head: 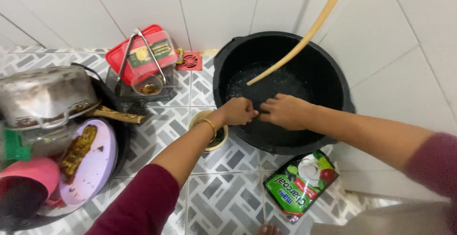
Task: Cleaning dirty dishes and containers in a wash area using a hose and scrubbing tools.
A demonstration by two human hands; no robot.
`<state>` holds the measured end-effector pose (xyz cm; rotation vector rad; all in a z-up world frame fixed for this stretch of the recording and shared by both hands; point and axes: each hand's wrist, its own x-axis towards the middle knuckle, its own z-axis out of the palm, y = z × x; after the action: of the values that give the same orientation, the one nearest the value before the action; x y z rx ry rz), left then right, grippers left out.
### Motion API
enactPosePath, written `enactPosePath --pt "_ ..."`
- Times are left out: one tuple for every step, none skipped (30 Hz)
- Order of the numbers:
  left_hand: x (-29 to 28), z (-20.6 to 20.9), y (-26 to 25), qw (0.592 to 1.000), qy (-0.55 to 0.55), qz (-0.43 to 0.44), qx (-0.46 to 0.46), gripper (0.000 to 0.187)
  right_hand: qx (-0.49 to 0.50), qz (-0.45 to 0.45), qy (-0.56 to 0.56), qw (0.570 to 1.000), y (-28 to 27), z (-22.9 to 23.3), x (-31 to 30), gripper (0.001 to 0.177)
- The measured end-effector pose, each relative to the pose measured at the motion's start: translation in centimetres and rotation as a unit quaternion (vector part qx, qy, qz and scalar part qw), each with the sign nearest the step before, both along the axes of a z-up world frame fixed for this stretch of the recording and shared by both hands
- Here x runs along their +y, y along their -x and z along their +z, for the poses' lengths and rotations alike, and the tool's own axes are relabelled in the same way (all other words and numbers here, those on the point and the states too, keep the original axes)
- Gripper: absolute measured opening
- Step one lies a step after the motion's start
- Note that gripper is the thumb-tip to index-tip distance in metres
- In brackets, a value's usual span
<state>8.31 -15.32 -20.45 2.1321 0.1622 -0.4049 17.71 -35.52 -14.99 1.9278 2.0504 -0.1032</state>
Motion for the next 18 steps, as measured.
enactPosePath --pt "-0.7 -0.6 -0.3 0.999 -0.014 -0.024 -0.021 0.031 0.028 0.053 -0.026 0.998 0.3 0.3 -0.8 0.031" --pt "-1.5 -1.2 -0.7 0.998 -0.027 -0.048 -0.042 0.031 0.056 0.105 -0.052 0.992 0.5 0.6 -1.7 0.030" --pt "-2.2 -2.2 -0.7 0.998 -0.026 -0.051 -0.037 0.031 0.061 0.102 -0.052 0.992 1.3 0.3 -2.4 0.030" --pt "-2.9 -3.1 -0.7 0.997 -0.007 -0.081 -0.011 0.021 0.087 0.118 -0.044 0.988 2.1 0.0 -3.1 0.025" --pt "-3.3 -3.9 -1.2 0.994 0.009 -0.112 0.012 0.013 0.108 0.134 -0.039 0.984 2.4 -0.1 -3.4 0.021" --pt "-3.8 -4.2 -1.3 0.993 0.007 -0.116 0.013 0.013 0.108 0.131 -0.041 0.985 3.1 -1.4 -3.8 0.021" --pt "-4.7 -4.6 -0.9 0.981 0.068 -0.130 0.128 0.013 0.137 0.152 -0.020 0.979 4.1 -2.7 -4.4 0.018" --pt "-5.5 -5.0 -0.5 0.952 0.127 -0.142 0.241 0.013 0.167 0.173 0.002 0.971 5.2 -4.0 -4.9 0.015" --pt "-6.1 -3.8 -0.3 0.951 0.127 -0.142 0.242 0.013 0.168 0.172 0.002 0.971 6.4 -5.5 -5.5 0.015" --pt "-6.6 -2.5 0.0 0.952 0.048 -0.173 0.249 0.024 0.178 0.164 0.050 0.969 7.5 -6.8 -6.0 0.010" --pt "-7.1 -1.2 0.4 0.945 -0.031 -0.203 0.256 0.035 0.189 0.156 0.097 0.965 8.9 -8.2 -6.6 0.008" --pt "-7.4 -1.5 0.4 0.944 -0.030 -0.203 0.259 0.035 0.192 0.157 0.097 0.964 9.9 -9.4 -7.4 0.008" --pt "-7.5 -1.8 0.1 0.948 -0.046 -0.229 0.216 0.042 0.225 0.179 0.072 0.955 10.7 -10.5 -8.0 0.007" --pt "-7.6 -2.2 -0.2 0.950 -0.063 -0.254 0.172 0.049 0.257 0.200 0.048 0.944 11.5 -11.7 -8.7 0.009" --pt "-7.8 -1.6 -0.2 0.949 -0.064 -0.255 0.175 0.049 0.259 0.200 0.046 0.944 11.8 -12.2 -8.8 0.009" --pt "-8.1 -1.2 -0.2 0.954 -0.056 -0.234 0.180 0.041 0.244 0.218 0.086 0.941 12.0 -12.8 -9.0 0.013" --pt "-8.6 -0.8 0.2 0.957 -0.045 -0.216 0.189 0.034 0.234 0.234 0.126 0.935 12.8 -13.5 -9.4 0.017" --pt "-8.6 -1.2 0.3 0.955 -0.044 -0.219 0.196 0.034 0.241 0.232 0.124 0.934 12.6 -14.9 -9.6 0.017"
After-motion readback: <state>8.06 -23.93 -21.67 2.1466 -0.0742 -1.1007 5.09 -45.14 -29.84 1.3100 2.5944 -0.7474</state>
